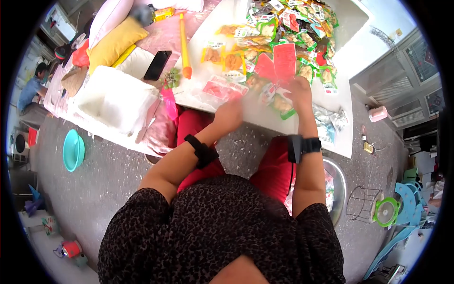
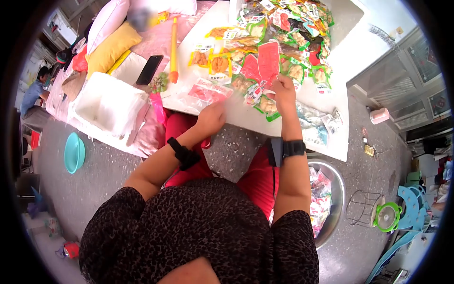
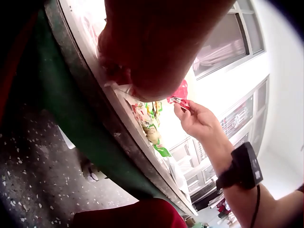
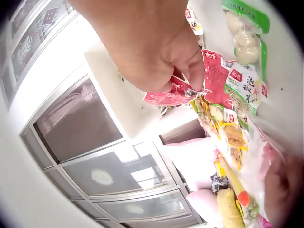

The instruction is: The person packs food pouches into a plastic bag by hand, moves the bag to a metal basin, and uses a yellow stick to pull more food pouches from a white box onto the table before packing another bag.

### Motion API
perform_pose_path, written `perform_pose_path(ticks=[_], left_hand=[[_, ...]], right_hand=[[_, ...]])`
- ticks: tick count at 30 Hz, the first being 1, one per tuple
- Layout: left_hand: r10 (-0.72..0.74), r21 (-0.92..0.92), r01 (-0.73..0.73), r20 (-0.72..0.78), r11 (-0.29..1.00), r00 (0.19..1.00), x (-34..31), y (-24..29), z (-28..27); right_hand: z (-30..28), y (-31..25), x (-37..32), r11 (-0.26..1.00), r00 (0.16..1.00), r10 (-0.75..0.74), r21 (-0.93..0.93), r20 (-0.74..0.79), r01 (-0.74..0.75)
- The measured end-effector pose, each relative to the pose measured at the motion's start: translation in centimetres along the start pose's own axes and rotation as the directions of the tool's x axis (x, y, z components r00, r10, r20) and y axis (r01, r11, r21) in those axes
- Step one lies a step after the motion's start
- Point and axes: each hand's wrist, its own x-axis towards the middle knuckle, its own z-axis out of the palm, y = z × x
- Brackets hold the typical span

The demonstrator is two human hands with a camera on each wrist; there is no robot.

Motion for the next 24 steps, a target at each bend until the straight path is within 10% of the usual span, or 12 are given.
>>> perform_pose_path(ticks=[6, 9, 12, 17, 20, 22, 24], left_hand=[[-0.087, -0.311, 0.047, -0.115, 0.949, 0.990, -0.5, 1.7, -0.8], [-0.298, -0.781, 0.515, 0.429, 0.352, 0.853, -0.3, 3.1, -2.1], [-0.146, -0.822, 0.569, 0.566, -0.029, 0.811, -0.1, 6.8, -6.0], [-0.232, -0.798, 0.541, 0.598, -0.266, 0.767, -0.8, 6.2, -3.9], [-0.264, -0.803, 0.500, 0.584, -0.323, 0.767, -1.0, 5.6, -3.1], [-0.265, -0.800, 0.492, 0.585, -0.344, 0.766, -1.0, 5.5, -3.0], [-0.240, -0.789, 0.513, 0.600, -0.339, 0.763, -1.2, 5.9, -3.3]], right_hand=[[-1.4, 1.5, -5.0, 0.981, 0.995, -0.043, -0.183, 0.086, 0.058], [-0.8, 2.7, -8.0, 0.889, 0.949, -0.257, -0.340, 0.185, 0.307], [0.6, 3.5, -10.6, 0.516, 0.734, -0.520, -0.525, 0.436, 0.677], [1.1, 4.6, -12.4, 0.356, 0.694, -0.531, -0.615, 0.487, 0.704], [0.8, 5.0, -13.4, 0.492, 0.775, -0.465, -0.602, 0.428, 0.628], [0.4, 6.5, -13.3, 0.938, 0.972, -0.225, -0.257, 0.064, 0.234], [-0.2, 7.3, -13.2, 0.997, 0.991, 0.081, 0.022, -0.110, -0.079]])
